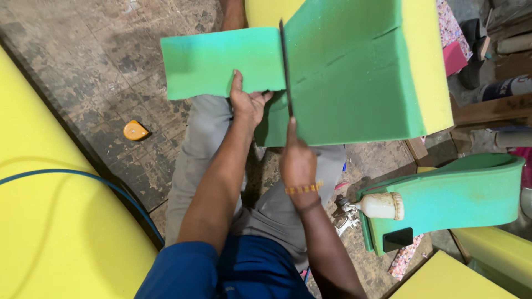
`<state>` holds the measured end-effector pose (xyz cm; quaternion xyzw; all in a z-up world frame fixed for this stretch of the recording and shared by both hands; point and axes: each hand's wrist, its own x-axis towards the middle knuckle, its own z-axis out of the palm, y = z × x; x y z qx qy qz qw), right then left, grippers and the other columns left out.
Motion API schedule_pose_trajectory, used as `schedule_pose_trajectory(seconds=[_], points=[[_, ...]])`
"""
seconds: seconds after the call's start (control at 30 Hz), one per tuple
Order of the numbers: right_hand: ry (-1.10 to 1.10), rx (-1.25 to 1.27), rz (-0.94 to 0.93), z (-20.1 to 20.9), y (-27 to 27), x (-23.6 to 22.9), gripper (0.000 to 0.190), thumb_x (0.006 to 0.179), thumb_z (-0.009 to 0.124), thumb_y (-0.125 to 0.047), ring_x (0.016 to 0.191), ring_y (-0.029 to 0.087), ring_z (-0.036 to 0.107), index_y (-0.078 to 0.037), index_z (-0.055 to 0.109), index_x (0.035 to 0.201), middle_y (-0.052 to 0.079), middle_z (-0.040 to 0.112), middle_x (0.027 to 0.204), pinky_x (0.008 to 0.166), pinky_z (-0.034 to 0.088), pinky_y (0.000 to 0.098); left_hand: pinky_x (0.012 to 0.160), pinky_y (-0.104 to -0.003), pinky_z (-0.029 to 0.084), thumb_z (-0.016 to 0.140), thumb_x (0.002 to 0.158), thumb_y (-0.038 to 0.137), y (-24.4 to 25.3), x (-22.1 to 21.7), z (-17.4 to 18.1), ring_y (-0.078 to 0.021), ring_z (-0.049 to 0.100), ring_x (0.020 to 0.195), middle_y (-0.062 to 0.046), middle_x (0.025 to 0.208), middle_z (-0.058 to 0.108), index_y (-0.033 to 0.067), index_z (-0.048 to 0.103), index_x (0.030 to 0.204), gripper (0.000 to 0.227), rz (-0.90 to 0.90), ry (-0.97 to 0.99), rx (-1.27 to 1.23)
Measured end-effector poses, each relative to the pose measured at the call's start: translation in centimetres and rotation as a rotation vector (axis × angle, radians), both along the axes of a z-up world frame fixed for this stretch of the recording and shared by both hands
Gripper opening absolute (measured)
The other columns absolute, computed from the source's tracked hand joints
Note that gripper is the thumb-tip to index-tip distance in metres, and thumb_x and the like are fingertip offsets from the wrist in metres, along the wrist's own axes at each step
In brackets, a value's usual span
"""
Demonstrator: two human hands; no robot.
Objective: The person sits on the floor and uses a long serrated knife to cut a rectangular piece of green foam that is attached to a yellow foam sheet. They make several cuts to separate a strip of green foam from the main sheet.
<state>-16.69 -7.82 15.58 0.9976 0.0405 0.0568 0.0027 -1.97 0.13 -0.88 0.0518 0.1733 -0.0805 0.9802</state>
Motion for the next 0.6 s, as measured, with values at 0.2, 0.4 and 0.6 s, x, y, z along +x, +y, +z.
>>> schedule_pose_trajectory(seconds=[0.2, 0.4, 0.6], points=[[-0.043, 0.102, 0.029, -0.1, -1.3, -4.8, 0.054, 0.093, 0.063, -0.003, 0.055, 0.031, 0.064, 0.000, 0.054, 0.147, 0.017, 0.064, 0.068, 0.052, 0.053, 0.0436, 0.115, -0.073, 0.020, 0.042, 0.095, 0.069, 0.0, -0.1, 0.8, -0.0446, 0.038, 0.144, -0.018, 0.157, 0.043, 0.0130, 0.034, 0.155, 0.083, -0.018, 0.084, 0.146], [-0.065, 0.143, -0.004, 0.6, -0.4, -3.3, 0.047, 0.096, 0.066, -0.014, 0.055, 0.032, 0.066, -0.004, 0.056, 0.141, 0.016, 0.067, 0.069, 0.049, 0.052, 0.0448, 0.115, -0.049, 0.037, 0.056, 0.082, 0.078, -0.7, -0.3, 8.0, -0.0343, 0.050, 0.138, -0.016, 0.151, 0.052, 0.0127, 0.055, 0.146, 0.092, -0.224, 0.005, 1.226], [-0.048, 0.086, -0.049, 0.5, -0.9, -3.6, 0.049, 0.096, 0.064, -0.014, 0.052, 0.033, 0.065, -0.006, 0.057, 0.143, 0.016, 0.068, 0.066, 0.048, 0.051, 0.0456, 0.107, -0.039, 0.051, 0.058, 0.081, 0.068, 0.3, 0.7, 10.4, -0.0324, 0.067, 0.126, -0.021, 0.135, 0.069, 0.0034, 0.057, 0.141, 0.088, -0.269, -0.192, 1.483]])
